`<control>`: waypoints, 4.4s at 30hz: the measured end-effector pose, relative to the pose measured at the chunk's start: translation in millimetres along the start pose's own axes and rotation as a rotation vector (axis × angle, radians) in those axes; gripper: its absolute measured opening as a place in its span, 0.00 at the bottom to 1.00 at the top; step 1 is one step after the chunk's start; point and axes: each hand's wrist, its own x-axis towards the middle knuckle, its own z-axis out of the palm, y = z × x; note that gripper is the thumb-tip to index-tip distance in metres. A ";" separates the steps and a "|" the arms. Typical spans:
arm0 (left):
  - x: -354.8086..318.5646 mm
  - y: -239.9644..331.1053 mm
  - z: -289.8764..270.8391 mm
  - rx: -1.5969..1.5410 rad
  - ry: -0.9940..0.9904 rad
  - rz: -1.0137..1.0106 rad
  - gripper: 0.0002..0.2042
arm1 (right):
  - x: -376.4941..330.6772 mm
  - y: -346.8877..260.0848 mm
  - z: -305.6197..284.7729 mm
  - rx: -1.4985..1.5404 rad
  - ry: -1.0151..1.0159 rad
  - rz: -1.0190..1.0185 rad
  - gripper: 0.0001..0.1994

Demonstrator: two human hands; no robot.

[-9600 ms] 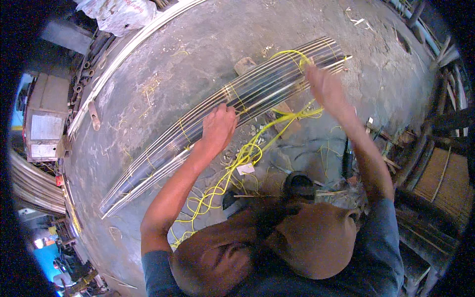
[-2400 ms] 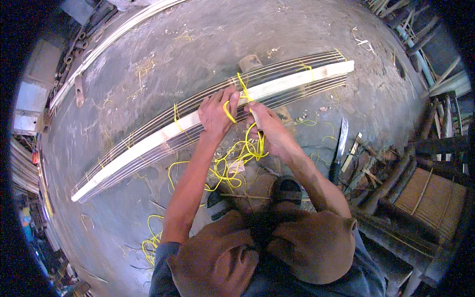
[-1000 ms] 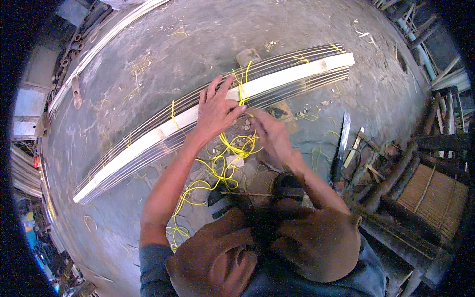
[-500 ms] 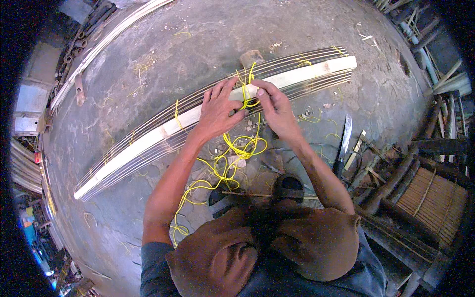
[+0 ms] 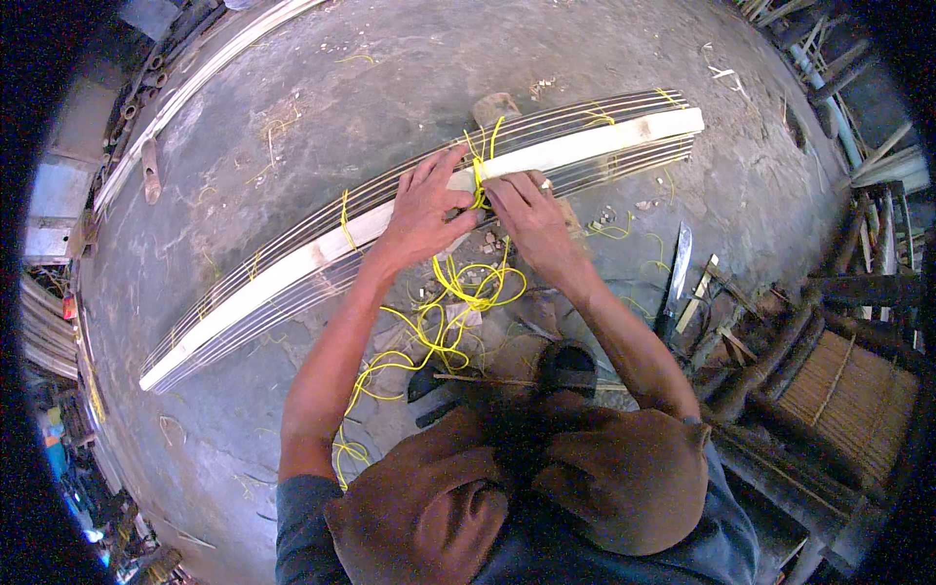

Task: The person ties a bundle of long metal rods together using a yellow plastic string. They wrap the string around the rods multiple times and secure it with knots to keep the bundle intact.

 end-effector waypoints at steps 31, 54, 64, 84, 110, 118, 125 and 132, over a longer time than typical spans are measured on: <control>-0.9 13.0 6.3 0.224 0.085 0.025 0.10 | -6.6 -22.8 -58.5 0.700 -0.358 0.644 0.12; 3.8 10.2 6.6 -0.078 0.113 -0.168 0.12 | -20.8 -46.5 3.9 1.267 0.294 1.046 0.09; 2.7 8.8 4.6 -0.152 0.154 -0.219 0.10 | 17.7 -42.0 -12.0 0.389 0.032 0.585 0.10; -1.7 5.0 12.2 -0.161 0.271 -0.160 0.08 | 13.6 -20.3 -8.4 0.168 -0.122 0.289 0.09; 2.9 28.6 19.9 0.096 0.425 -0.008 0.08 | -9.7 -18.8 -13.5 0.908 -0.098 0.741 0.21; -3.2 26.8 14.3 0.103 0.404 0.075 0.10 | 0.1 -25.0 -14.0 0.965 -0.078 0.789 0.22; 0.9 30.8 12.2 0.093 0.326 -0.009 0.06 | -5.5 -28.8 -19.2 0.966 -0.059 0.811 0.25; 1.3 30.1 12.9 0.113 0.276 -0.049 0.08 | -12.8 -31.3 -21.9 1.066 -0.003 0.819 0.27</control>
